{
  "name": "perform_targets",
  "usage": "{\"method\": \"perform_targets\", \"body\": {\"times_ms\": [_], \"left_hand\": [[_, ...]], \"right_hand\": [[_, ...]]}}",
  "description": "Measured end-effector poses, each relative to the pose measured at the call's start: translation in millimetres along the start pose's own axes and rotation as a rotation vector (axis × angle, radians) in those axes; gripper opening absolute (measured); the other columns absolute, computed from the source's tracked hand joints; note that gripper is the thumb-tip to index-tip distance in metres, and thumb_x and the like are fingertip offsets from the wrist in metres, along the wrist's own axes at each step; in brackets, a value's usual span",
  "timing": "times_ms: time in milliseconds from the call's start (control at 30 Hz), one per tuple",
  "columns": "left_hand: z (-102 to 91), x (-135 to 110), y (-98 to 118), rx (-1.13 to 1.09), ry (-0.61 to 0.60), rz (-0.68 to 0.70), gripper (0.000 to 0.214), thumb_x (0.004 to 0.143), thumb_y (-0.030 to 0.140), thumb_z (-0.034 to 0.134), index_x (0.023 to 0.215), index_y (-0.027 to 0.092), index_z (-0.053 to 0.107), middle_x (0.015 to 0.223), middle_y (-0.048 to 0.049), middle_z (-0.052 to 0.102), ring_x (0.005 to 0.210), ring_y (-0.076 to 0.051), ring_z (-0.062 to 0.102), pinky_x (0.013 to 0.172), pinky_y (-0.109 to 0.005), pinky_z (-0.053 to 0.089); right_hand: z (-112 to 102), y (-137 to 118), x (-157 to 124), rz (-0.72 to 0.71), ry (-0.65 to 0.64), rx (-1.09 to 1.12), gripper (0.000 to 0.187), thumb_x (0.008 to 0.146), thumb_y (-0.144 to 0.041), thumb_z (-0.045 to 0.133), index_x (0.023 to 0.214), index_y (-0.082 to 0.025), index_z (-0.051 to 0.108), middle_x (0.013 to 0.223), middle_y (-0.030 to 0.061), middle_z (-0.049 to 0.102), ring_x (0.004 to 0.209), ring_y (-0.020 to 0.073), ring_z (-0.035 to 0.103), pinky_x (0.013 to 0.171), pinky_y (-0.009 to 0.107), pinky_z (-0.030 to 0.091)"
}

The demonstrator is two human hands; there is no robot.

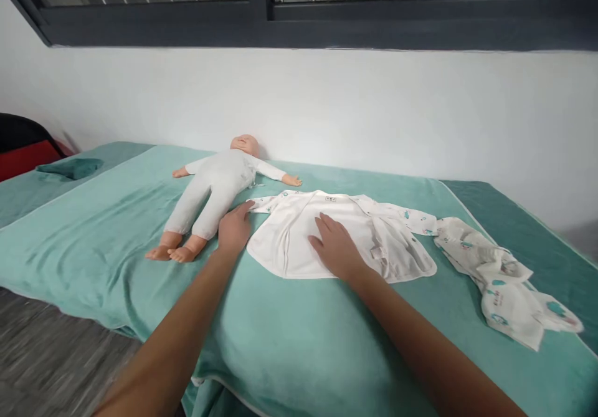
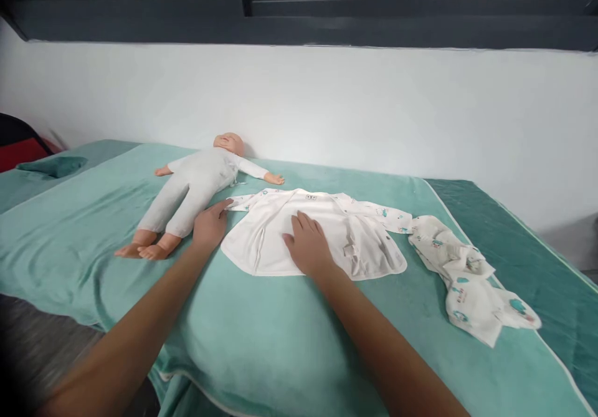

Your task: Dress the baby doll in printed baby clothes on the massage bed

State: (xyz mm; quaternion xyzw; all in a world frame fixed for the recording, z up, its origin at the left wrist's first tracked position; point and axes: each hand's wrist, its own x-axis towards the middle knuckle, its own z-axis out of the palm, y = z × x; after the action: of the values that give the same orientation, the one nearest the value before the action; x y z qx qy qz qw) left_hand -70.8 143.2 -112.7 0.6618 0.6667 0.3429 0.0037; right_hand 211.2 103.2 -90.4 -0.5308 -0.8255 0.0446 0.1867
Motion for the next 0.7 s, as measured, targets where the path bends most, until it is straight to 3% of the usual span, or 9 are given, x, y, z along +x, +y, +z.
{"method": "perform_targets", "body": {"times_ms": [133, 267, 400, 567, 700], "left_hand": [[-0.2, 1.1, -7.1, -0.131, 0.046, 0.102, 0.044, 0.094, 0.014, 0.038, 0.123, 0.022, 0.070, 0.129, -0.0033, 0.071, 0.121, -0.022, 0.066, 0.108, -0.038, 0.052], [2.4, 1.6, -8.7, -0.161, 0.136, 0.121, 0.049, 0.096, 0.012, 0.035, 0.140, 0.019, 0.057, 0.149, -0.0066, 0.055, 0.139, -0.023, 0.051, 0.117, -0.040, 0.044], [5.3, 3.8, -9.5, -0.101, 0.063, 0.075, 0.050, 0.095, 0.011, 0.039, 0.143, 0.017, 0.054, 0.158, -0.0089, 0.043, 0.144, -0.026, 0.045, 0.120, -0.042, 0.040], [3.8, 1.4, -9.2, -0.015, 0.038, -0.015, 0.049, 0.092, 0.010, 0.041, 0.136, 0.019, 0.060, 0.143, -0.0082, 0.061, 0.125, -0.029, 0.063, 0.110, -0.046, 0.049], [1.7, -3.3, -5.3, 0.018, 0.110, 0.045, 0.045, 0.091, 0.009, 0.039, 0.127, 0.017, 0.065, 0.140, -0.0091, 0.063, 0.129, -0.028, 0.059, 0.110, -0.044, 0.048]], "right_hand": [[21.9, -10.6, 45.8, 0.078, -0.044, -0.049, 0.062, 0.104, -0.046, 0.029, 0.149, -0.006, 0.042, 0.160, 0.0213, 0.036, 0.151, 0.0317, 0.029, 0.120, 0.051, 0.024], [30.1, -11.7, 65.0, 0.086, -0.056, -0.074, 0.065, 0.104, -0.045, 0.029, 0.152, -0.002, 0.038, 0.161, 0.0217, 0.034, 0.153, 0.0310, 0.025, 0.121, 0.049, 0.021], [30.2, -12.1, 62.7, 0.025, -0.058, -0.078, 0.064, 0.104, -0.045, 0.029, 0.151, -0.003, 0.038, 0.161, 0.0213, 0.034, 0.152, 0.0311, 0.026, 0.121, 0.049, 0.021], [24.6, -21.6, 50.5, -0.121, -0.085, -0.074, 0.060, 0.104, -0.043, 0.032, 0.149, -0.004, 0.043, 0.161, 0.0193, 0.036, 0.151, 0.0316, 0.028, 0.122, 0.049, 0.022], [22.8, -39.6, 32.4, -0.190, -0.103, -0.065, 0.058, 0.104, -0.045, 0.035, 0.142, -0.004, 0.050, 0.156, 0.0197, 0.043, 0.148, 0.0329, 0.032, 0.121, 0.049, 0.024]]}}
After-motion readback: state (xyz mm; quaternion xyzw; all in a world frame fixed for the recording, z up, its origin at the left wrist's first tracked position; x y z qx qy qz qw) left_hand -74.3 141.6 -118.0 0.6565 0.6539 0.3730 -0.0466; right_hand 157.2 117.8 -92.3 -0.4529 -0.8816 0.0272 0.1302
